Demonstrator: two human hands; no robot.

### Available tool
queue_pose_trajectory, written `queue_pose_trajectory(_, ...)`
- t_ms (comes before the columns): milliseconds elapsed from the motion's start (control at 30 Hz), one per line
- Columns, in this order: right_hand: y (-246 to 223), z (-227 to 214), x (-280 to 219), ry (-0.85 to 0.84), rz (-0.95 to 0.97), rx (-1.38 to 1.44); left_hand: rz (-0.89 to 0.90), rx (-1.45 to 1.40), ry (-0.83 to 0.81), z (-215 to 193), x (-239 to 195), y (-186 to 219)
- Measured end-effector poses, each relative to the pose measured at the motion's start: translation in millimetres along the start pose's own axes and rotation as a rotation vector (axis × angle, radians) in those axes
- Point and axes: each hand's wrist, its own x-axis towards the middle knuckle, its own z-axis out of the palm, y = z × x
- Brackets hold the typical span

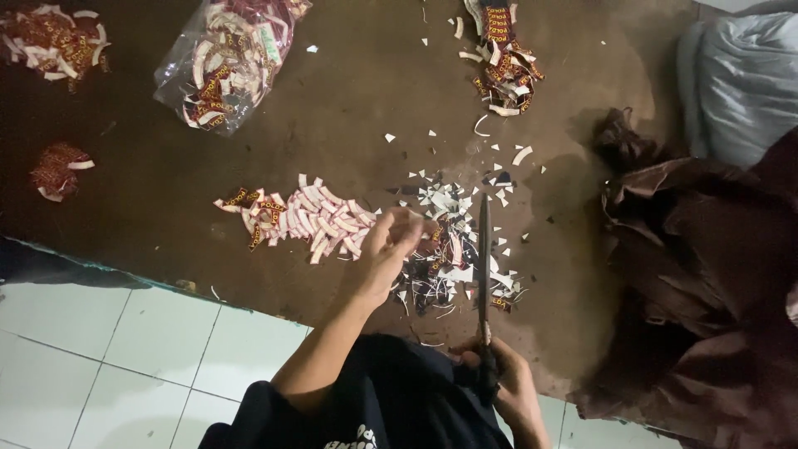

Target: Cutting fabric scraps into smaller pieces using a pair of scissors on a work table.

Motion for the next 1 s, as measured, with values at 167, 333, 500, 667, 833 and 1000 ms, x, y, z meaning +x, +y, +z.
queue_pose_trajectory(167, 17.1, -1.6, 2.6, -0.013, -0.019, -0.029, 0.063, 0.051, -0.117, -6.7, -4.8, 12.0)
queue_pose_trajectory(333, 46.1, -9.5, 10.2, -0.042, -0.040, -0.026, 0.063, -0.078, -0.246, -11.3, -8.9, 14.5)
queue_pose_trajectory(500, 61.1, -18.7, 18.3, -0.394, -0.295, 0.093, 0.070, -0.164, -0.292, -5.7, -17.6, 42.8)
queue_pose_trajectory(667, 49.2, -13.2, 15.1, -0.375, -0.233, 0.024, 0.109, -0.258, -0.195, -5.6, -16.4, 34.6)
queue_pose_trajectory(833, 43.0, -8.6, 13.6, -0.273, -0.163, -0.059, 0.224, -0.182, -0.066, -6.4, -12.9, 26.7)
queue_pose_trajectory(1000, 44.5, -11.2, 16.4, -0.224, -0.175, -0.092, -0.106, -0.049, 0.155, -5.7, -13.2, 34.6)
